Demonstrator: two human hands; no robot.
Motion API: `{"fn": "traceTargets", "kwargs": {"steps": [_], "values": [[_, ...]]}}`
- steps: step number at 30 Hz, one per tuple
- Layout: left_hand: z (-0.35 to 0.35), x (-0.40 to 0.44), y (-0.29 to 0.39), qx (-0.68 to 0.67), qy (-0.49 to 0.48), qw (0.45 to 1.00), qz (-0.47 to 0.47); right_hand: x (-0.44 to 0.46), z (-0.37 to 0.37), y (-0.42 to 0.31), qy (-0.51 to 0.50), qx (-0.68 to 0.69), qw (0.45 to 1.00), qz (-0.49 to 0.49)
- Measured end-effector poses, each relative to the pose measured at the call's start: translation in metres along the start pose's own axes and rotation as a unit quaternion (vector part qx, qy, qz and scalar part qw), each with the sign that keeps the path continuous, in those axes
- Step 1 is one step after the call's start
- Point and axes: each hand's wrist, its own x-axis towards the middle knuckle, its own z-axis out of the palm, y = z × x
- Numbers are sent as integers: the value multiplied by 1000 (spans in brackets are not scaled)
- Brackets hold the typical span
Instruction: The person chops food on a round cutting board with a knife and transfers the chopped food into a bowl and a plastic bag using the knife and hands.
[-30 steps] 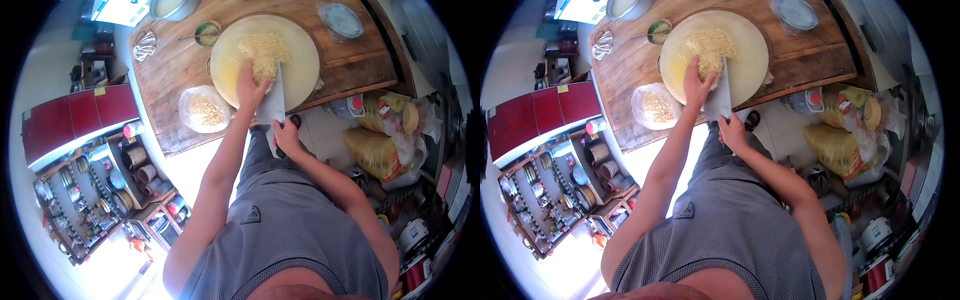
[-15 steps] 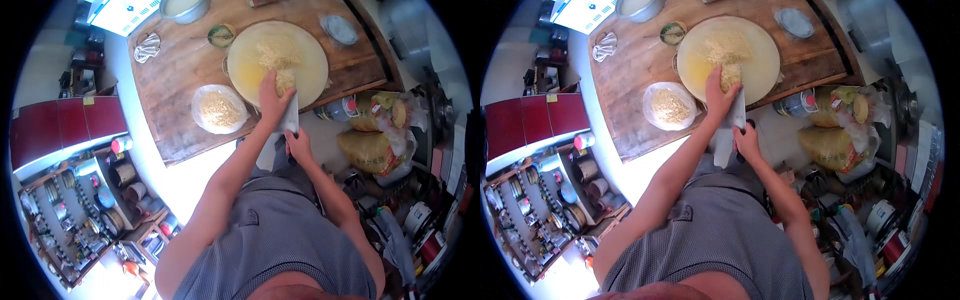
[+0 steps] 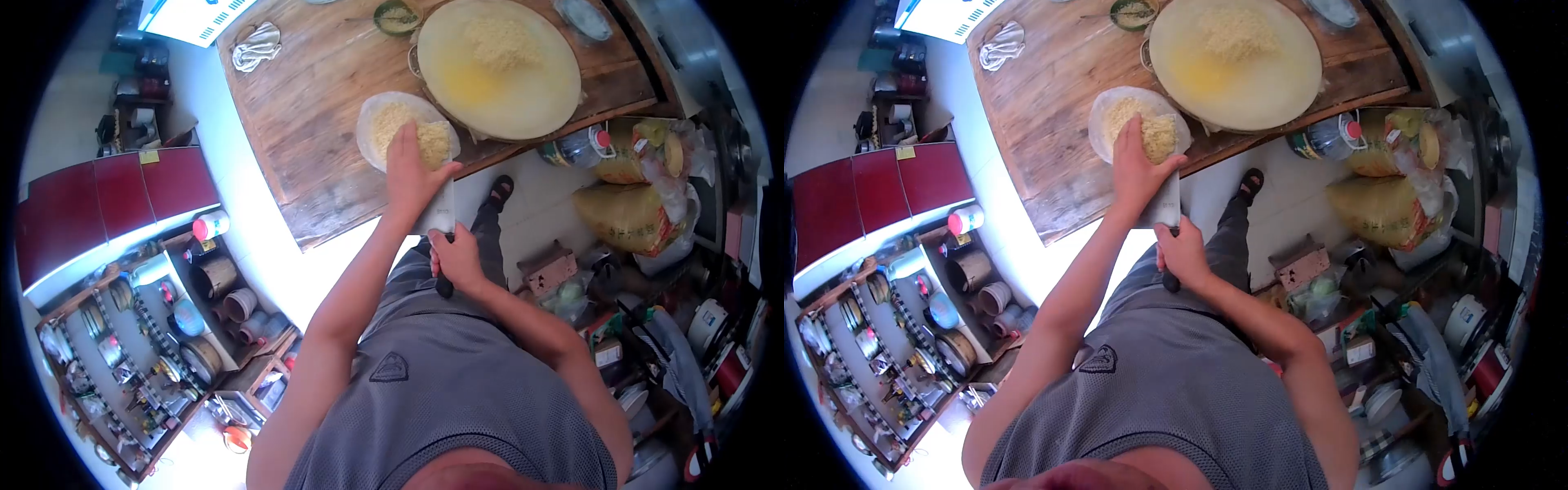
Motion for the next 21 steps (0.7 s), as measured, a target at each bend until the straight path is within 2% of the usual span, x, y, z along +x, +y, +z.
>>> {"fn": "traceTargets", "kwargs": {"steps": [4, 7, 10, 12, 15, 19, 21], "values": [[-6, 5, -28, 52, -32, 998, -27, 6, 38, 3, -3, 91, 995, 31], [-2, 16, -39, 70, -57, 996, -8, 11, 47, 3, 3, 120, 993, 11], [10, 33, -50, 85, -74, 994, 15, 6, 44, -5, 4, 143, 989, 33], [21, 49, -57, 98, -76, 992, 38, -3, 32, -14, -21, 117, 991, 66], [33, 61, -70, 134, -14, 985, 104, -21, 7, -24, -36, 87, 991, 94], [35, 74, -78, 115, -41, 990, 75, -44, -31, -36, -27, 33, 993, 108], [39, 75, -91, 107, -17, 989, 100, -53, -48, -43, -22, -4, 994, 105]]}}
